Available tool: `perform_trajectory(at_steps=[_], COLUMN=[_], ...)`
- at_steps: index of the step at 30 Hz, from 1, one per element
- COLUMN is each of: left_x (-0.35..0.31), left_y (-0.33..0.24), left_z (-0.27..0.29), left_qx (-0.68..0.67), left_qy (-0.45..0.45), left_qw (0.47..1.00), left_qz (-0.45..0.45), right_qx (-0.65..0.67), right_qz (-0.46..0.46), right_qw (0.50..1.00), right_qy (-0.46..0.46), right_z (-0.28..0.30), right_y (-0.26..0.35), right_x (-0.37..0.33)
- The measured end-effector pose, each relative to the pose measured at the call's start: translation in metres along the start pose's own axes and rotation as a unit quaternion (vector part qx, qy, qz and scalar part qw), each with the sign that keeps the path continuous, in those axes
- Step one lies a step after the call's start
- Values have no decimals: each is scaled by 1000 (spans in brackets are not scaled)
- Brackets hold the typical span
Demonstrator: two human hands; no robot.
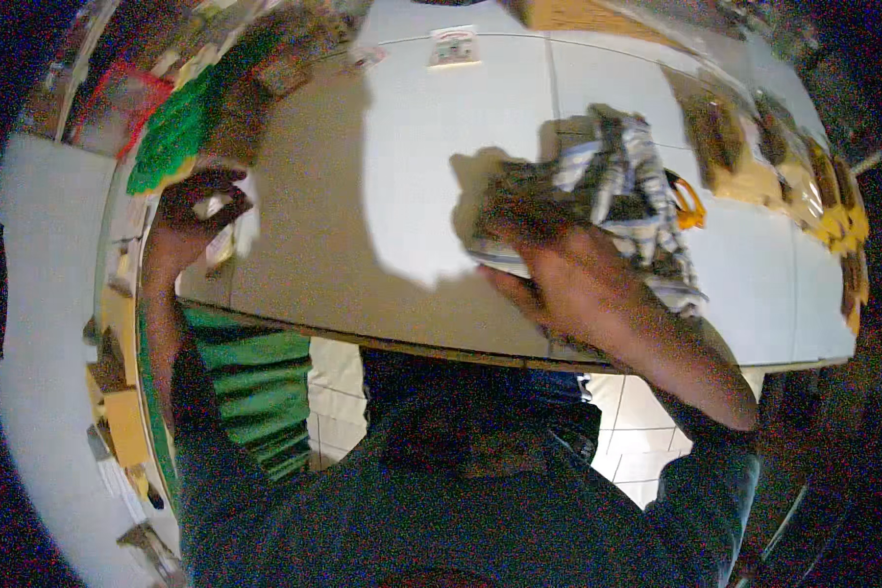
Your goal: The recorder is applying small paper labels to what appear to be product containers or small cardboard boxes.
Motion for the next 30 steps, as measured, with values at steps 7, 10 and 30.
perform_trajectory(at_steps=[7, 10, 30], left_x=[-53, -43, -24], left_y=[41, 27, 3], left_z=[-19, -39, -25], left_qx=[-43, -93, 17], left_qy=[-39, -15, -74], left_qw=[998, 995, 997], left_qz=[-39, -19, -23], right_qx=[3, -27, 52], right_qz=[40, 48, -5], right_qw=[997, 998, 997], right_qy=[-60, 3, -50], right_z=[38, 11, 45], right_y=[25, 32, 7], right_x=[5, 35, -61])
Point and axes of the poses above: each hand's wrist, its own x-axis towards the middle knuckle, its own z-axis out of the back of the hand, y = z × x, the point moved 9 cm from there along x, towards the middle knuckle, and after that the axes turned 10 degrees about x, right-handed, at the moved point
